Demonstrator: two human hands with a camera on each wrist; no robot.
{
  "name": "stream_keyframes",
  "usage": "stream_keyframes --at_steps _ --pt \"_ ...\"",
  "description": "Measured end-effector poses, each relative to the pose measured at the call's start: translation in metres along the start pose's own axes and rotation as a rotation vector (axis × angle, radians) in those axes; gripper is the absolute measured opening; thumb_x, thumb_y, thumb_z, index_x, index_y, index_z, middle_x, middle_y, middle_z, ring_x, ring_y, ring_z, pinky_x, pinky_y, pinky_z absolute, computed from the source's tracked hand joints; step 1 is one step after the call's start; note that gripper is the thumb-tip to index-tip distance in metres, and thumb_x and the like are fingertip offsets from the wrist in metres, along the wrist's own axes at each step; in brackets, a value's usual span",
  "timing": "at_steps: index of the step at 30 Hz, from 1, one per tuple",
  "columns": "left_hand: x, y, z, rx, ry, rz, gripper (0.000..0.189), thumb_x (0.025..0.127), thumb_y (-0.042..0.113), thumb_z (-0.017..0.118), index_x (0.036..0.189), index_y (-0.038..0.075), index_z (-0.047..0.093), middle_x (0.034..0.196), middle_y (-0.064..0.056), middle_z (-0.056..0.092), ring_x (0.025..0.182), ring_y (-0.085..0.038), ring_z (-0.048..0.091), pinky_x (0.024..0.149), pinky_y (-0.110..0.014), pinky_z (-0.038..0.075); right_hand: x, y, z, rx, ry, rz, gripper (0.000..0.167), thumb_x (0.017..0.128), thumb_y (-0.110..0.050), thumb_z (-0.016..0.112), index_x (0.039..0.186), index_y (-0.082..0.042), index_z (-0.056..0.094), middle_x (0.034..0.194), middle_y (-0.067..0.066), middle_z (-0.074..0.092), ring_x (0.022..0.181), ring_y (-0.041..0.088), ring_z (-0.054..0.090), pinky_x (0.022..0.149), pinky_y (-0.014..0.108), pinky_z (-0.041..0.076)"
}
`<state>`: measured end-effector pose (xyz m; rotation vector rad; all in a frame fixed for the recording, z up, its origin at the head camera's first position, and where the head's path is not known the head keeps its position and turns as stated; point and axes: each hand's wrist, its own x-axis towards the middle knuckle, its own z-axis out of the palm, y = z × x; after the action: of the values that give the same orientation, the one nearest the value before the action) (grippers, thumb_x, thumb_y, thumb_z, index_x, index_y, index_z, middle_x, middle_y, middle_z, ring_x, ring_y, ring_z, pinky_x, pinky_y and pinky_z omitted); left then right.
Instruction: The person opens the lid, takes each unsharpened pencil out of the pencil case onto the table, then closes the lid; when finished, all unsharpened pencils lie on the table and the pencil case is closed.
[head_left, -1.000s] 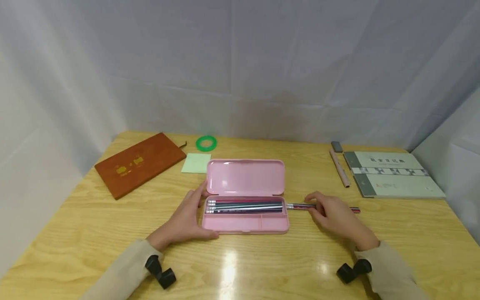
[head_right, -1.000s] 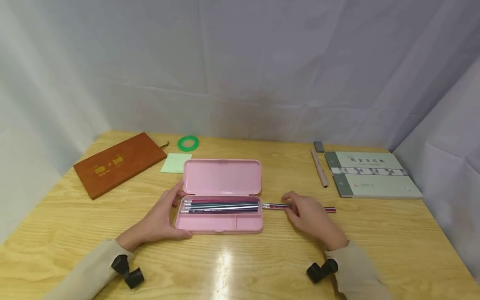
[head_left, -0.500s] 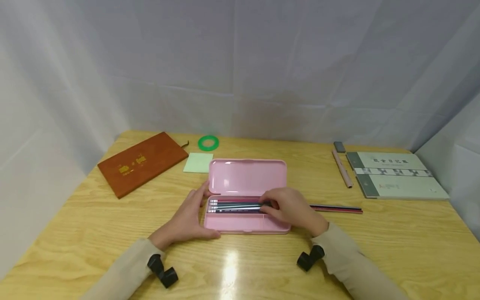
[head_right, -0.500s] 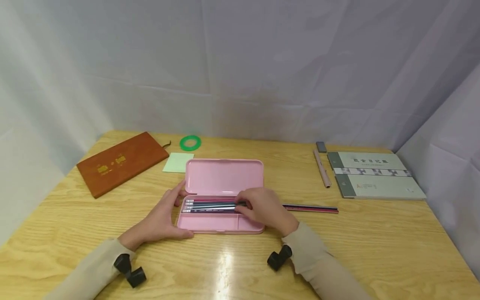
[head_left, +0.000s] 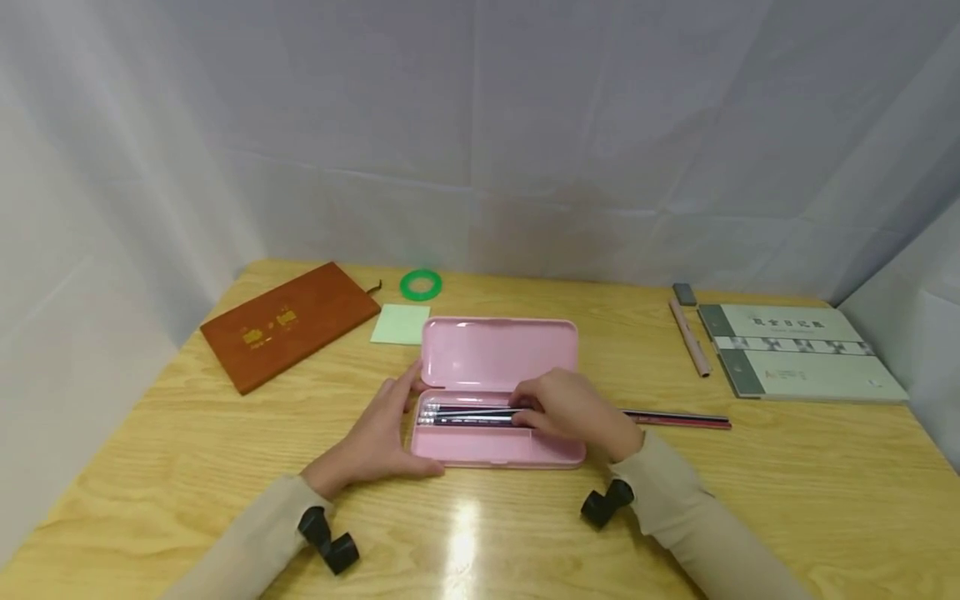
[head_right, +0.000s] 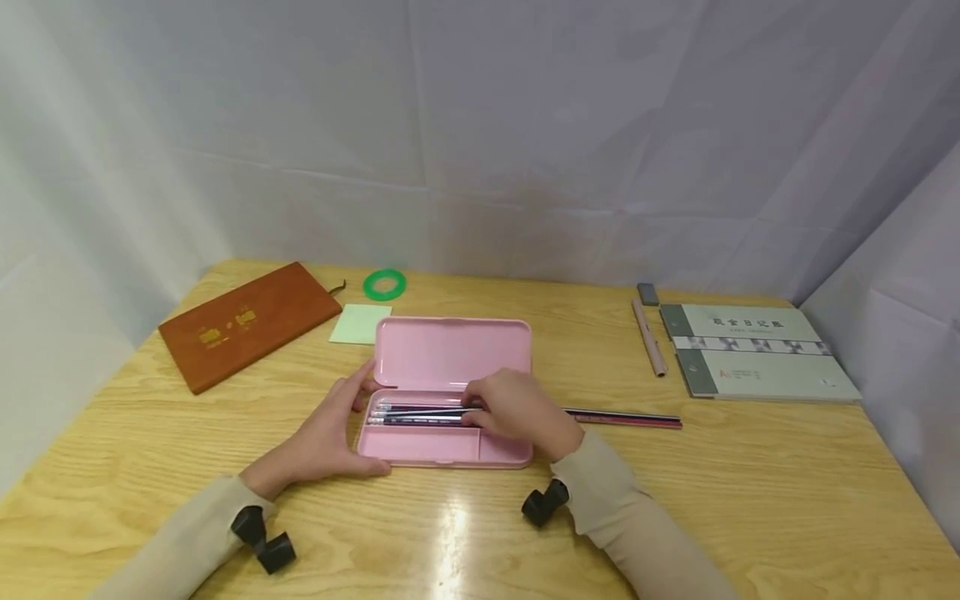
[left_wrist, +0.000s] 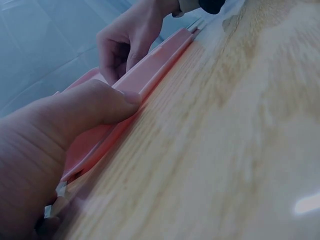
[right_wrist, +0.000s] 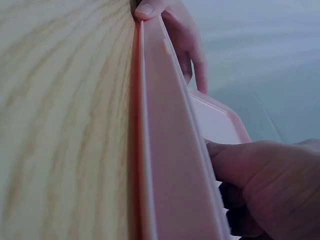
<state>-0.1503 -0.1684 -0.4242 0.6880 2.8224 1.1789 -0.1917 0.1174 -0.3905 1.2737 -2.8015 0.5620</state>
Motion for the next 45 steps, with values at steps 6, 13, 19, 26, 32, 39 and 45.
stream_keyframes --at_steps 6,13,19,26,32,39,45 --pt "0.001 0.0 0.001 0.003 0.002 0.009 0.136 0.05 0.042 0.092 0.155 0.01 0.013 0.125 -0.002 0.048 0.101 -0.014 0.042 0.087 -0.034 0.043 -0.003 -0.001 0.006 0.008 0.058 0.024 0.009 0.087 -0.016 0.07 0.091 -0.009 0.074 0.077 -0.002 0.07 0.063 0.003 0.057 0.061 0.02 0.047" --pt "0.003 0.0 0.004 -0.008 -0.011 0.011 0.136 0.05 0.042 0.092 0.155 0.01 0.012 0.126 -0.003 0.049 0.104 -0.015 0.044 0.088 -0.036 0.044 -0.025 -0.006 -0.002 0.016 0.169 0.047 0.008 0.086 -0.015 0.071 0.092 -0.01 0.072 0.063 -0.008 0.055 0.053 -0.001 0.037 0.05 0.017 0.033" --pt "0.001 0.001 0.002 -0.004 -0.009 0.003 0.135 0.05 0.042 0.092 0.155 0.009 0.014 0.125 -0.002 0.049 0.102 -0.014 0.043 0.087 -0.035 0.043 -0.076 0.015 -0.01 0.058 0.249 0.11 0.007 0.084 -0.012 0.073 0.091 -0.014 0.071 0.058 -0.015 0.043 0.052 -0.005 0.032 0.049 0.017 0.032" --pt "0.001 -0.001 0.001 0.003 -0.009 0.01 0.135 0.052 0.045 0.091 0.155 0.009 0.013 0.124 -0.002 0.048 0.103 -0.015 0.042 0.087 -0.035 0.043 -0.144 0.047 -0.024 0.117 0.264 0.242 0.013 0.084 -0.005 0.071 0.091 -0.016 0.071 0.06 -0.019 0.043 0.051 -0.006 0.033 0.047 0.019 0.034" --pt "0.002 -0.001 0.002 -0.001 0.0 0.019 0.134 0.051 0.044 0.092 0.155 0.011 0.013 0.122 -0.001 0.048 0.103 -0.014 0.042 0.086 -0.034 0.043 -0.175 0.06 -0.031 0.104 0.234 0.291 0.012 0.085 -0.006 0.071 0.091 -0.016 0.07 0.062 -0.02 0.044 0.052 -0.005 0.034 0.047 0.02 0.033" --pt "0.002 -0.001 0.003 -0.011 -0.001 0.025 0.134 0.052 0.044 0.092 0.155 0.011 0.013 0.122 -0.001 0.048 0.103 -0.014 0.042 0.086 -0.034 0.043 -0.174 0.06 -0.03 0.044 0.22 0.321 0.026 0.083 -0.004 0.072 0.106 -0.008 0.063 0.064 -0.017 0.043 0.052 -0.006 0.033 0.049 0.019 0.033" --pt "0.001 0.0 0.001 -0.017 0.002 0.011 0.133 0.052 0.042 0.092 0.155 0.011 0.013 0.122 -0.003 0.048 0.103 -0.016 0.043 0.087 -0.037 0.043 -0.162 0.058 -0.03 0.021 0.168 0.38 0.038 0.086 -0.011 0.071 0.122 -0.004 0.06 0.062 -0.014 0.043 0.052 -0.003 0.034 0.051 0.021 0.032"
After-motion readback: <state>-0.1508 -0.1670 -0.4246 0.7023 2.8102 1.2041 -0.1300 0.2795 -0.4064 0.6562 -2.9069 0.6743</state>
